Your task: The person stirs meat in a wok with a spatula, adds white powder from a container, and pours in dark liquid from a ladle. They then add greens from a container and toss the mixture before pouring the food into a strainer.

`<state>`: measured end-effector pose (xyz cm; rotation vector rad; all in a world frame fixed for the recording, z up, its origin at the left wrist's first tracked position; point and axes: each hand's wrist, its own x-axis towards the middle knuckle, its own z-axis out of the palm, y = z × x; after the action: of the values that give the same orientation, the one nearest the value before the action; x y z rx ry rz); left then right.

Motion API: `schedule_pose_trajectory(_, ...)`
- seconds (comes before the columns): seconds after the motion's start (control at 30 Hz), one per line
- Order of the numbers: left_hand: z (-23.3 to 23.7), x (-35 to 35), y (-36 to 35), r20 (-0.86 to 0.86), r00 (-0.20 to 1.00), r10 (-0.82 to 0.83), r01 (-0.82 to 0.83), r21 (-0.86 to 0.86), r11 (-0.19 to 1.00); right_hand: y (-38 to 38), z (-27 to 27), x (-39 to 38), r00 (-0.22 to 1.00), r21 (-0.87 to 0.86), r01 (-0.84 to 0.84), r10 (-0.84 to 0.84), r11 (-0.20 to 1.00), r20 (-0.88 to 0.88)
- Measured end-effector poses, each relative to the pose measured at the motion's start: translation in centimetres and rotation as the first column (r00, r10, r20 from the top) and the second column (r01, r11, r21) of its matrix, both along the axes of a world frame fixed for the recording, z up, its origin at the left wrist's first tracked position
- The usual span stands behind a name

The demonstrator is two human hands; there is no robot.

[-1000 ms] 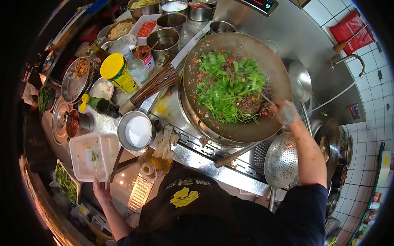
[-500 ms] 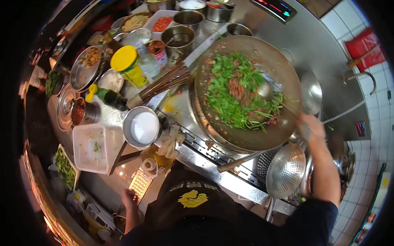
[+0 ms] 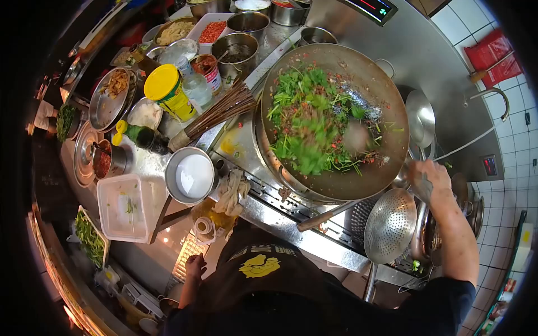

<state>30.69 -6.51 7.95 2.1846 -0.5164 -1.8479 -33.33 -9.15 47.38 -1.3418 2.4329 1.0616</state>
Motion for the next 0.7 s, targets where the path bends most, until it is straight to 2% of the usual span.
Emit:
schedule_pose_trajectory(0.03,-0.9,0.4,0.0,-0.029,1.0,-0.002,0.003,0.012,1.0,1.1,-1.1,-1.8,0.982,-0.082,-0.022,0.037,0.996,0.184)
schedule_pose_trajectory(0.07,0.9,-1.0,-0.3,0.021,0.999,0.045,-0.044,-0.019,0.999,2.1,-3.4,-3.6,0.928,-0.163,-0.031,0.089,0.986,0.361)
schedule_pose_trajectory(0.1,0.7,-1.2,-0.4,0.019,0.998,0.058,-0.058,-0.029,0.998,2.6,-6.0,-4.6,0.84,-0.244,-0.02,0.149,0.97,0.522)
schedule_pose_trajectory(0.17,0.6,-0.8,0.8,0.019,0.996,0.085,-0.084,-0.033,0.996,-1.5,-11.2,-2.4,0.886,-0.349,-0.001,0.163,0.937,0.434)
schedule_pose_trajectory(0.2,0.3,-0.2,1.0,0.007,0.999,-0.038,0.038,-0.042,0.998,-4.3,-10.4,0.8,0.833,-0.292,0.301,-0.101,0.908,0.544)
schedule_pose_trajectory(0.23,-0.1,-0.4,0.7,0.015,0.999,-0.044,0.045,-0.024,0.999,-6.3,-9.2,2.7,0.702,-0.221,0.571,-0.33,0.791,0.631)
schedule_pose_trajectory(0.3,0.1,0.3,0.8,0.048,0.997,-0.059,0.058,0.021,0.998,-4.5,-9.4,-0.2,0.848,-0.436,0.317,-0.046,0.842,0.529)
schedule_pose_trajectory(0.37,-1.3,1.3,0.6,0.005,0.999,-0.04,0.04,0.03,0.999,-0.8,-9.8,-5.7,0.896,-0.56,0.07,0.196,0.825,0.4)
schedule_pose_trajectory(0.4,-1.0,1.1,0.6,0.013,1.0,-0.029,0.028,0.029,0.999,-0.2,-7.9,-6.5,0.932,-0.471,0.106,0.077,0.876,0.353)
schedule_pose_trajectory(0.43,-0.6,0.9,0.4,0.022,1.0,-0.015,0.015,0.025,1.0,0.1,-6.3,-7.2,0.963,-0.392,0.072,0.039,0.917,0.267)
schedule_pose_trajectory(0.5,-0.3,-0.1,0.1,0.062,0.998,0.013,-0.014,0.018,1.0,-0.6,-6.2,-7.1,0.993,-0.313,0.112,-0.091,0.943,0.079)
schedule_pose_trajectory(0.6,-0.2,-0.3,0.2,0.048,0.999,-0.016,0.015,0.024,1.0,-5.0,-11.6,-5.7,0.99,-0.443,0.056,0.007,0.895,0.139)
schedule_pose_trajectory(0.63,-0.7,-0.4,-0.1,0.026,0.999,-0.034,0.033,0.018,0.999,-6.7,-12.4,-3.6,0.991,-0.332,0.098,-0.061,0.938,0.123)
schedule_pose_trajectory(0.7,-2.9,0.6,0.0,0.013,0.998,-0.068,0.068,0.057,0.996,-6.2,-8.5,0.9,0.99,-0.322,0.031,0.015,0.946,0.139)
